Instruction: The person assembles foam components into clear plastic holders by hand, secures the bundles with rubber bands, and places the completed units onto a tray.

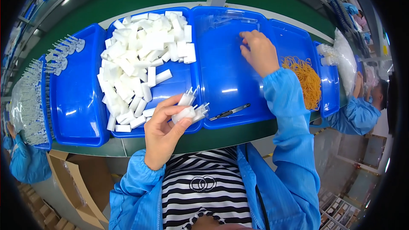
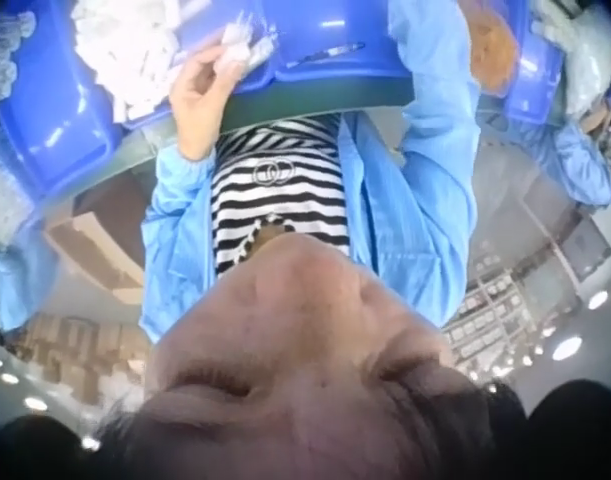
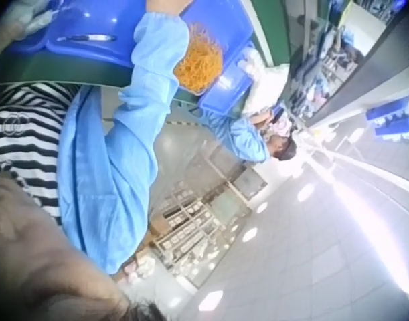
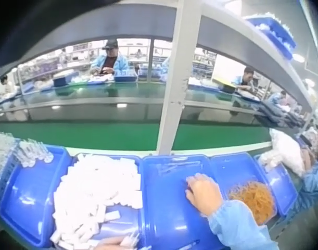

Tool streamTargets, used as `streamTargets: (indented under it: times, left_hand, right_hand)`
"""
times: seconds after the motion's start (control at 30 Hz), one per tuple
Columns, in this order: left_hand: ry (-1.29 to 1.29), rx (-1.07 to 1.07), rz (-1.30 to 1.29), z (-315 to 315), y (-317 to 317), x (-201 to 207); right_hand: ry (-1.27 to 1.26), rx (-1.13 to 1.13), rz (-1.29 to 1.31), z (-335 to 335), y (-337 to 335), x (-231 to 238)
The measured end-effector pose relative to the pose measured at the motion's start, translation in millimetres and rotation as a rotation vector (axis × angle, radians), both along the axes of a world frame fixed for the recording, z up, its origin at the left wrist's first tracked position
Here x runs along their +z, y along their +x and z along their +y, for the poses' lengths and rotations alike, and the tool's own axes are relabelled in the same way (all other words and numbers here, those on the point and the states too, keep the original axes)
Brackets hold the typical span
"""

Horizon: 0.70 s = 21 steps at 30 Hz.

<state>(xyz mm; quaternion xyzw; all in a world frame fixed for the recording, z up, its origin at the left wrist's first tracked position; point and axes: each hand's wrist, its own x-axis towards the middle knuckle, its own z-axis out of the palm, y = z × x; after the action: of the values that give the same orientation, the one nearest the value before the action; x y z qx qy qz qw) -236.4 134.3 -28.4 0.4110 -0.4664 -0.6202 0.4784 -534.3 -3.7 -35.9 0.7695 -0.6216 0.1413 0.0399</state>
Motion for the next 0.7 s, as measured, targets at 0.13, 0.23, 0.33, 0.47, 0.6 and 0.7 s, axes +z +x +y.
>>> streamTargets:
  times: [0.13, 0.23, 0.33, 0.47, 0.6, 0.7]
  left_hand:
    - [-0.068, 0.062, -0.038, 0.8, 0.5, 2.1]
    - [-0.121, 0.046, -0.084, -1.0, 0.8, 1.6]
    - [-0.095, 0.039, -0.061, -1.6, 1.1, 0.8]
    - [-0.074, 0.025, -0.027, 0.0, -0.1, 0.6]
    - [-0.047, 0.030, -0.019, 1.4, -0.8, -0.1]
    - [-0.046, 0.046, 0.044, 3.8, -4.2, 2.2]
  right_hand:
    - [0.158, 0.139, 0.013, 38.0, 33.5, 25.8]
    - [0.439, 0.106, -0.782, 61.6, 51.6, 39.2]
    - [0.490, 0.017, -1.441, 85.1, 79.2, 58.2]
    - [0.430, 0.126, -1.441, 102.1, 89.6, 49.3]
    - [0.454, 0.130, -1.318, 105.8, 97.7, 39.4]
    - [0.480, 0.133, -1.303, 109.0, 100.8, 34.5]
